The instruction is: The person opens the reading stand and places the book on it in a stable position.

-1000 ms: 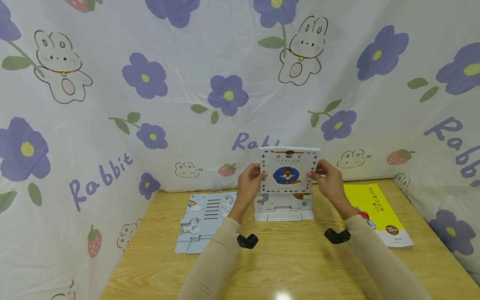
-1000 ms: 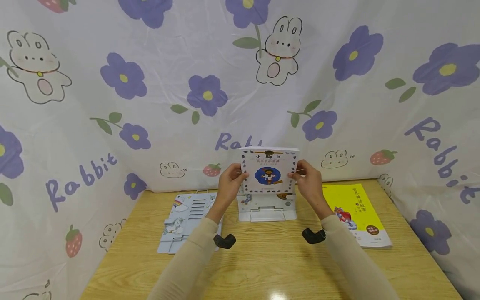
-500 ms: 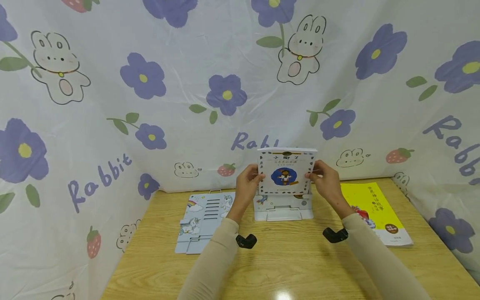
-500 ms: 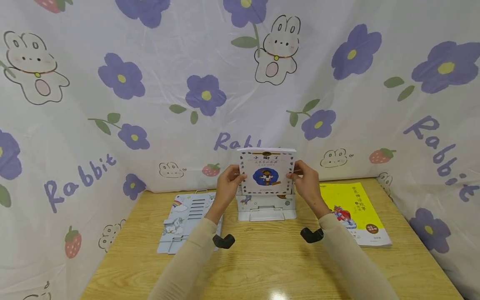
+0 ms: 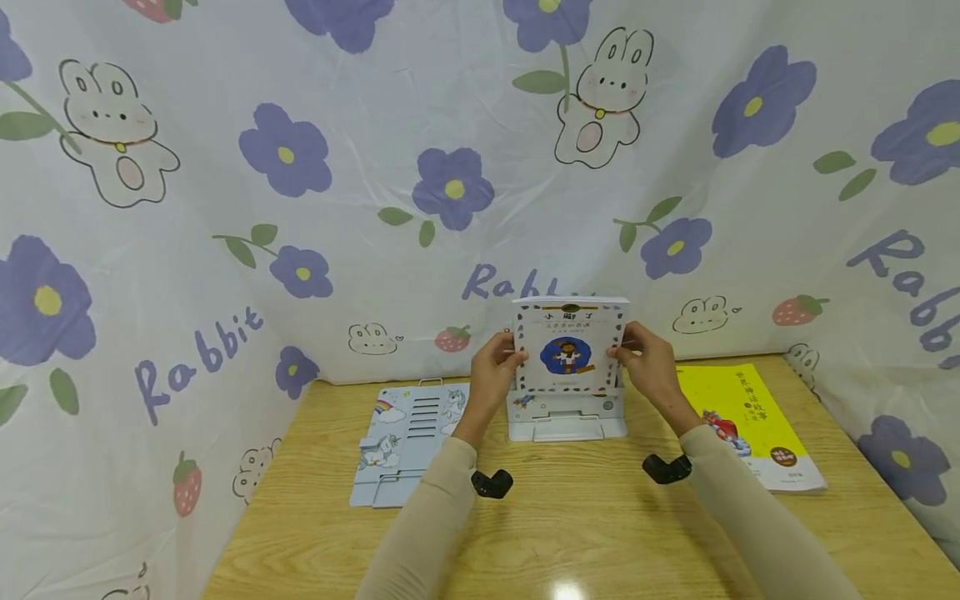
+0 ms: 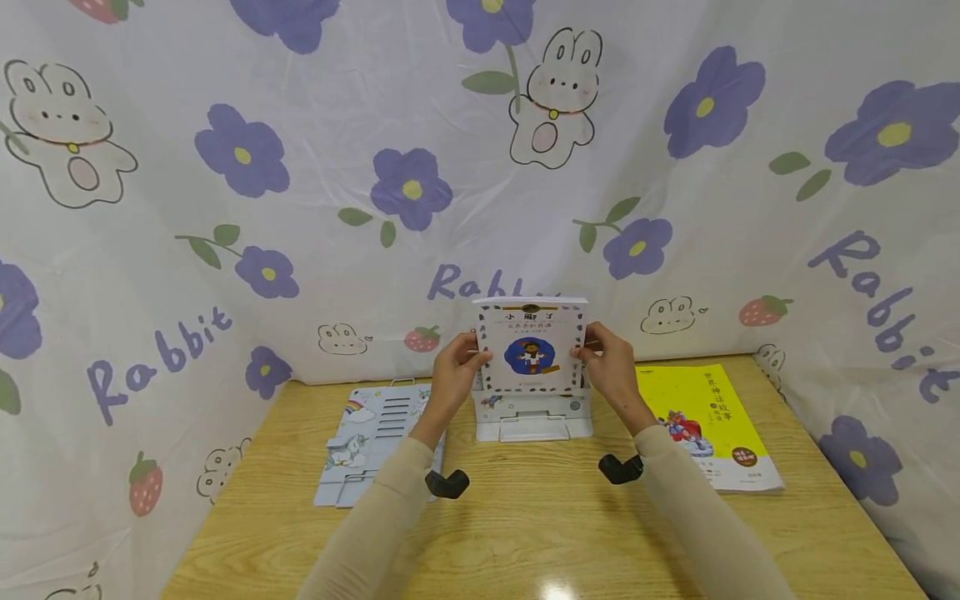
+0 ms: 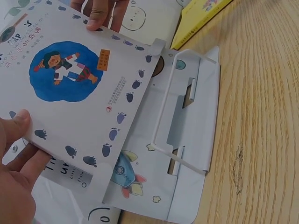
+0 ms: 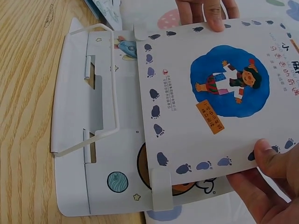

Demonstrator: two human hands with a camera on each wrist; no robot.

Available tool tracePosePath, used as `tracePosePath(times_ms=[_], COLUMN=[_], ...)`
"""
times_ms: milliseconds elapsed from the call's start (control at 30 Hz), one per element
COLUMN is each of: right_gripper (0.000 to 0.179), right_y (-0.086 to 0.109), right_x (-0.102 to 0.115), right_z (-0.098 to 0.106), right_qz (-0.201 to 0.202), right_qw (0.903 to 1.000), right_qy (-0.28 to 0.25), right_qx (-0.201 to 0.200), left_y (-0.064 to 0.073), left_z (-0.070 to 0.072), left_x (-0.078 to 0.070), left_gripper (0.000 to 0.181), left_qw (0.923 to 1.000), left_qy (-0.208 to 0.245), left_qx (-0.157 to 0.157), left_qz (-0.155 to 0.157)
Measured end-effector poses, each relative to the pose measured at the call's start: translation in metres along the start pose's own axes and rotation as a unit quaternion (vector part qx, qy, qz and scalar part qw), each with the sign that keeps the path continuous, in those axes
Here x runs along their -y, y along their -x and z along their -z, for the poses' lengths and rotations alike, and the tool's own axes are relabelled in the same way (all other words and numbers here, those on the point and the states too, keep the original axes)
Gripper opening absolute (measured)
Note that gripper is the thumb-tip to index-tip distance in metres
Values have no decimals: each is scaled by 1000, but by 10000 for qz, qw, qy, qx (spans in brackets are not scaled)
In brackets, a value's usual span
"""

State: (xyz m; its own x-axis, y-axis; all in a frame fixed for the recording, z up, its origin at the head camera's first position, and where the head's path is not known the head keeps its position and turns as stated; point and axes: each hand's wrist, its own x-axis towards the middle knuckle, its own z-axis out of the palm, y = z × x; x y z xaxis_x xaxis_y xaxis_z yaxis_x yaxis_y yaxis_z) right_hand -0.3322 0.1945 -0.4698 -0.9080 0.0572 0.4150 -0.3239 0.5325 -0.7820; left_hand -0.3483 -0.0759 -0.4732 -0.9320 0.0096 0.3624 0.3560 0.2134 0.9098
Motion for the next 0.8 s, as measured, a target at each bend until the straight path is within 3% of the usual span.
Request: tracePosePath(times_ms=[800], right_gripper=[15], right_y=[3], right_x=[-12], right_z=[-12], right_qz=[-159], right_qw=[9998], right_qy=[146], right_qx=[18], left_y=[2], left_z=[-1], left_x=[17], left_gripper=[27], left_qw=[9997], left_qy=[-115], left_qx=[-14], left_qz=[217])
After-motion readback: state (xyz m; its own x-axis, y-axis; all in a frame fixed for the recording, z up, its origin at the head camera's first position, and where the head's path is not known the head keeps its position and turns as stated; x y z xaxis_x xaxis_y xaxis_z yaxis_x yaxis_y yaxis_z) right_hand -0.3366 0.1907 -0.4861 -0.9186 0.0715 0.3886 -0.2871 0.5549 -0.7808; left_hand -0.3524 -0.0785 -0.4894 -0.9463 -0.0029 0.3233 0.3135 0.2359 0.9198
